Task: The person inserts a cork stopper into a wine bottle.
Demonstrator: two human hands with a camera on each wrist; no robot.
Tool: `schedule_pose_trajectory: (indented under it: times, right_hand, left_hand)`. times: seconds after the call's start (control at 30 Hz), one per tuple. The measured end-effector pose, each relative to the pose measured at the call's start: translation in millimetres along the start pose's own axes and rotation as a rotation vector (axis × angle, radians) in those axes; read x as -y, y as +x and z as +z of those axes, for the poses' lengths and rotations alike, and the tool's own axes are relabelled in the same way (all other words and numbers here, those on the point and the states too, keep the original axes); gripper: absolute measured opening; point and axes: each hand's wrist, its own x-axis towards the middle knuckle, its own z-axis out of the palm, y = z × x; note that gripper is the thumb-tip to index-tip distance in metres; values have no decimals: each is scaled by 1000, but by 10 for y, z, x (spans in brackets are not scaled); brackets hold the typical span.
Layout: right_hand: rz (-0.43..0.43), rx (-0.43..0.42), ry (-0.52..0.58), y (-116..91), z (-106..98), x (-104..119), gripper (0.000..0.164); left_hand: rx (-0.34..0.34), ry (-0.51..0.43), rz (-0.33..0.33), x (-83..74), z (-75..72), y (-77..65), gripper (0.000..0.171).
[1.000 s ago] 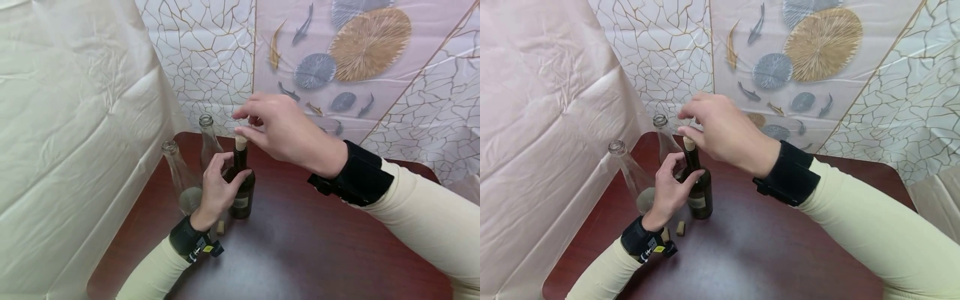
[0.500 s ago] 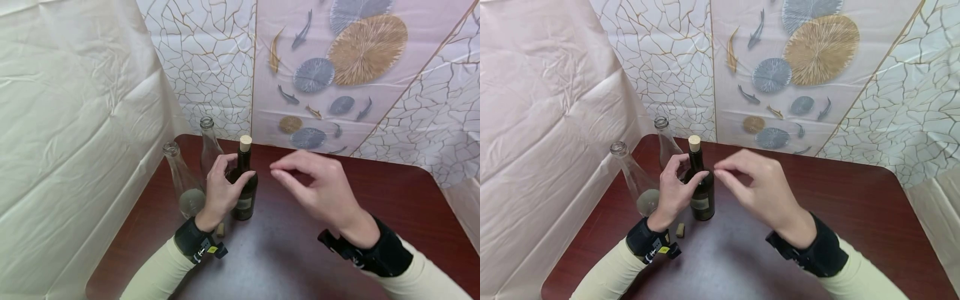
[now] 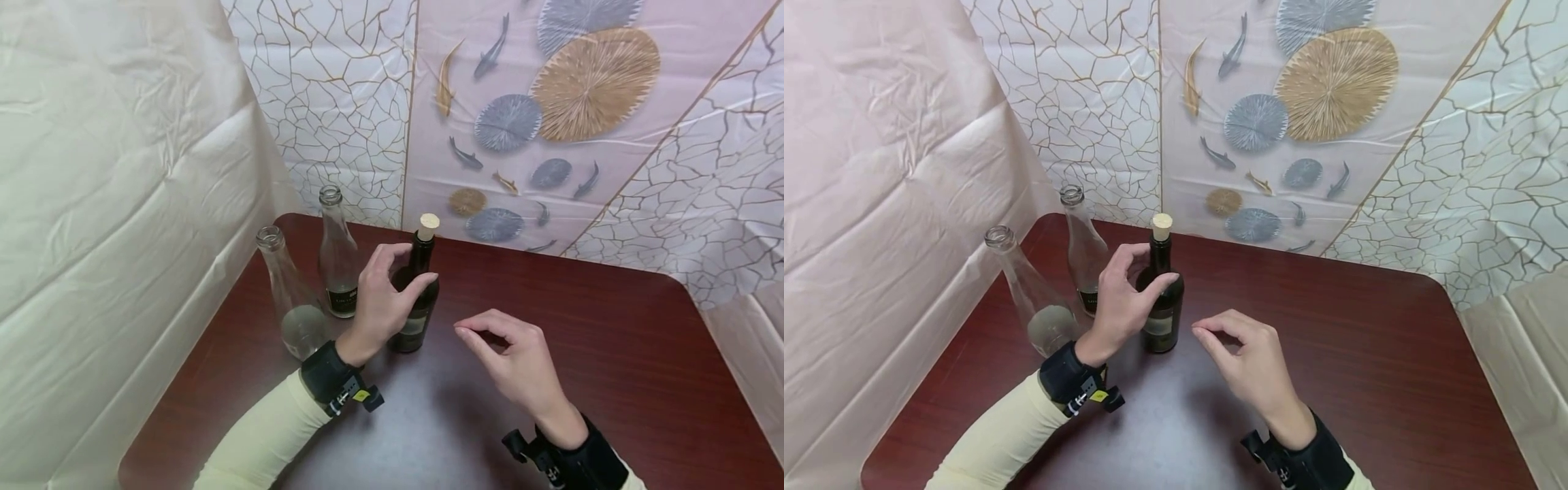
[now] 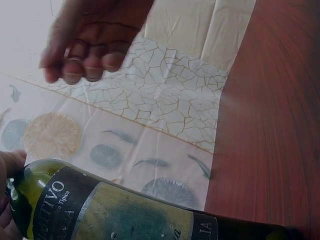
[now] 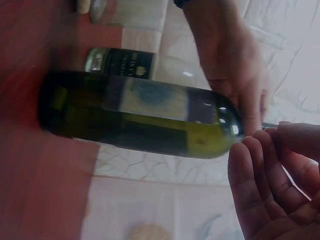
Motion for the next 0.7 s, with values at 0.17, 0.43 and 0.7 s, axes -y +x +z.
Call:
schedule_pose_trajectory:
  times: [0.17, 0.43, 0.7]
  right_hand:
    - [76, -35, -9, -155, 56, -127, 18]
    - [163, -51, 32, -284, 115, -255, 17]
    - [203, -68, 87, -352, 224, -336, 13]
  left_hand:
    - [-2, -5, 15, -18, 143, 14, 46]
    - [29, -23, 6, -70, 305, 63, 47]
    - [54, -14, 54, -98, 477, 117, 47]
